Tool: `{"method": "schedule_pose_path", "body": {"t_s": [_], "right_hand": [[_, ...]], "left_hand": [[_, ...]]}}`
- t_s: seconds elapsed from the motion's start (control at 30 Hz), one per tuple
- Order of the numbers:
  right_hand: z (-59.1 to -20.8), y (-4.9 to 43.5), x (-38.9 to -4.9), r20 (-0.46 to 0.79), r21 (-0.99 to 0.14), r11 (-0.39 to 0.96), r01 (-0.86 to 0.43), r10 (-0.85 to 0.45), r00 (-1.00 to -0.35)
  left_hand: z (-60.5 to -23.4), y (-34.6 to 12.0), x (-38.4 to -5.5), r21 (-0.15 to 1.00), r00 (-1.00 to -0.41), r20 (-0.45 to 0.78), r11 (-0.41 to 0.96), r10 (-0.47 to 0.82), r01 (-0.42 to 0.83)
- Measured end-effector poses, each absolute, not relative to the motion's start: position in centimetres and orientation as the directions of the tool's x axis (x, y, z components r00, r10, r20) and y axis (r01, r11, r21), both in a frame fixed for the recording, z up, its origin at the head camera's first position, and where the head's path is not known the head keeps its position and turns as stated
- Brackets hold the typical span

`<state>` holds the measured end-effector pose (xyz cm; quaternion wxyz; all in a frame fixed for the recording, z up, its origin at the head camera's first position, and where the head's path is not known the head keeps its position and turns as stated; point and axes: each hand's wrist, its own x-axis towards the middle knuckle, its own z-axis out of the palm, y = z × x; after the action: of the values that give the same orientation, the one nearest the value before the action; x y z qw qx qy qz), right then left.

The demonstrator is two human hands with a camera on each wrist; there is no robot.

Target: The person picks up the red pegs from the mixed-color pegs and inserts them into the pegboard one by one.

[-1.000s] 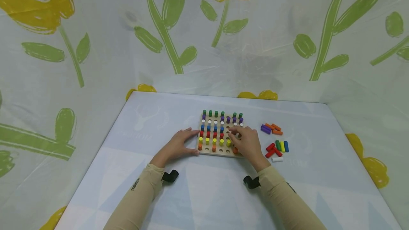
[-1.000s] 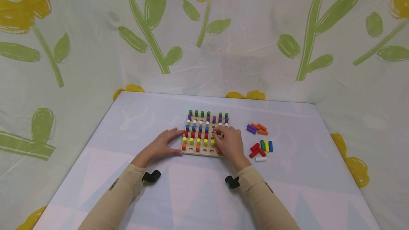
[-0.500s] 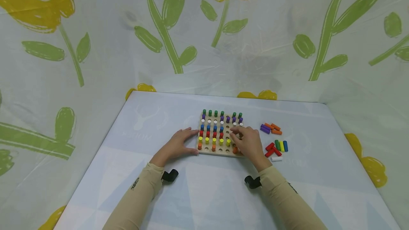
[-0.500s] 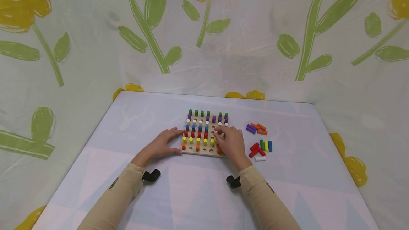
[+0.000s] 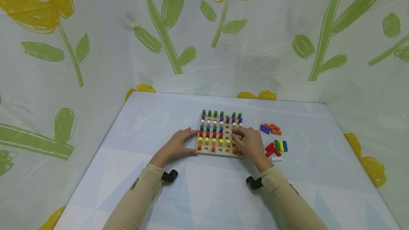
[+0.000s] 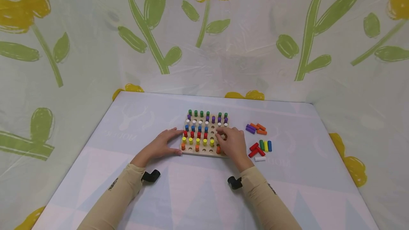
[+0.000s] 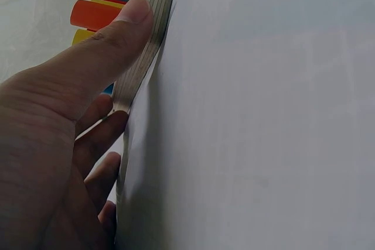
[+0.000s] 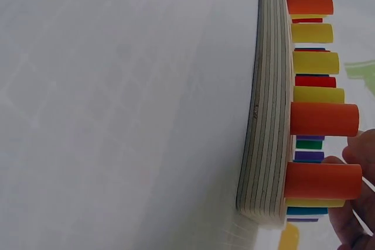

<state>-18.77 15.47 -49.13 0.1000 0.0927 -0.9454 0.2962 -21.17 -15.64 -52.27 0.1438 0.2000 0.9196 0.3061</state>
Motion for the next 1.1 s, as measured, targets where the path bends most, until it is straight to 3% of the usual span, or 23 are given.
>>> {"method": "schedule_pose_path", "body": {"t_s": [1.1], "right_hand": [[-49.3,16.9,-18.3,0.236,-0.537,0.819,-0.203,-0.085,-0.968]], "left_hand": [[-52.2,-15.6,-21.1,0.630,-0.885,-0.155,0.734,0.439,0.253]]}}
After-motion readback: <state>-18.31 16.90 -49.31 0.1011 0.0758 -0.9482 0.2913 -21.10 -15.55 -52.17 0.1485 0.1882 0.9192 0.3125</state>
